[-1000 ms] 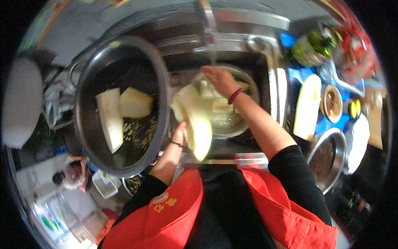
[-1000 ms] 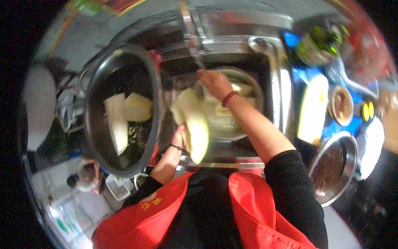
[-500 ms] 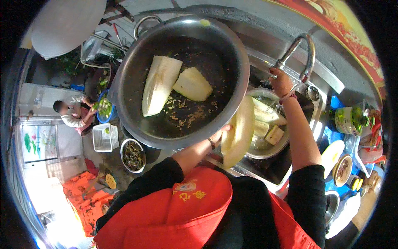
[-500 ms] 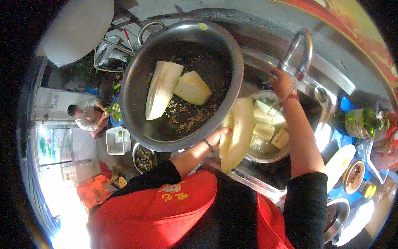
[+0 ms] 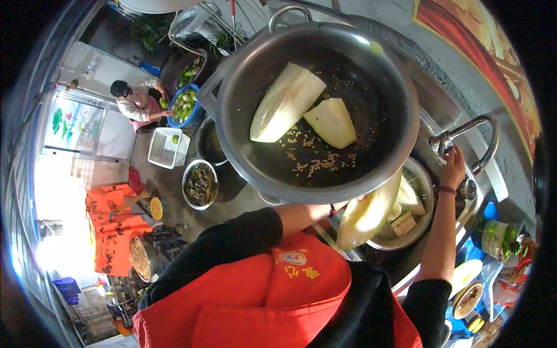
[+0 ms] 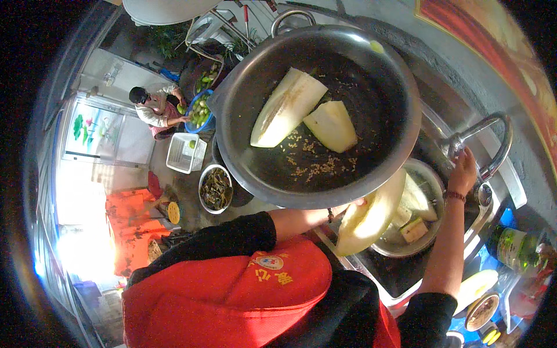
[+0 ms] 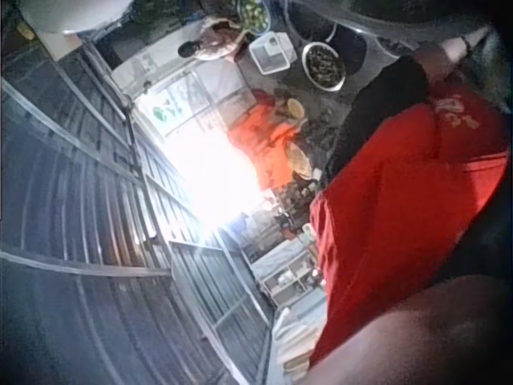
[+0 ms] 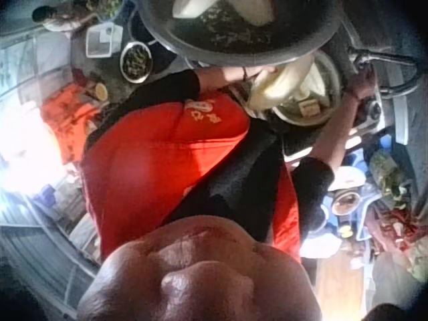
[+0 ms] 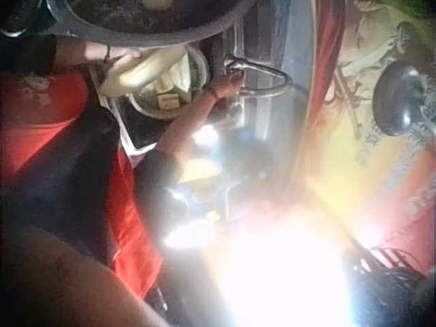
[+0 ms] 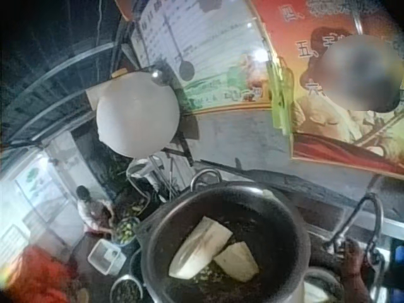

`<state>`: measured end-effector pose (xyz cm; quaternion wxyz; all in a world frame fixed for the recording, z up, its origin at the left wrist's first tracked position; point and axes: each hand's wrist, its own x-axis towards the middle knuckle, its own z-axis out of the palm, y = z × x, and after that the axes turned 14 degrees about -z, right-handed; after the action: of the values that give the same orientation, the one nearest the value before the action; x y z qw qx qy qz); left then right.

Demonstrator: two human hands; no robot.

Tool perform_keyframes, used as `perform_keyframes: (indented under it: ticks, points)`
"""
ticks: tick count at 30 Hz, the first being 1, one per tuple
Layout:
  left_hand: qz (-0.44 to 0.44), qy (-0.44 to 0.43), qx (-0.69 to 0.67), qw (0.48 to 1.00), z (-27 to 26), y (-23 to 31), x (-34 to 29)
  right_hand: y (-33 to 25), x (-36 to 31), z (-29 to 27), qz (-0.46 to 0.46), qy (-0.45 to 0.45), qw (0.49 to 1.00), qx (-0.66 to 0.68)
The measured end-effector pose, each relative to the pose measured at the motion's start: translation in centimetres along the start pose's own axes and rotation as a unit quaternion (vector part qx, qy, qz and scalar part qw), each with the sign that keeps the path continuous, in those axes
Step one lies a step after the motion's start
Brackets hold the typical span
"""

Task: The person cuts a large pale green vegetable into chunks on a wooden cutting board using a cleaver, then transfers the pieces into a white basket. The person also washes the vegetable at a sink and continues cutting additional pieces.

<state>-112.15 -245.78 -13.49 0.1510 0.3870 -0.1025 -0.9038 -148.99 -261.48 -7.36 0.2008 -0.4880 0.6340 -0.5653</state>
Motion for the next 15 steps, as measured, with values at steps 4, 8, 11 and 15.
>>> perform_keyframes:
  ticks: [4,8,11,15]
  points:
    - [-0.011,-0.01,0.005,1.0,-1.3,-0.7,1.3,-1.0,-5.5,-6.6,-0.103,0.011,0.986,-0.133]
    - [-0.038,-0.042,0.046,0.997,-2.7,0.2,3.1,-0.7,-14.9,-15.5,0.004,0.112,0.957,-0.266]
    - [-0.083,-0.116,-0.002,0.99,-2.6,1.8,2.5,-1.0,-21.3,-20.4,-0.098,0.184,0.928,-0.31]
    - [-0.042,-0.02,0.04,0.998,1.2,2.1,0.3,-3.0,-24.5,-22.4,0.102,0.202,0.869,-0.44]
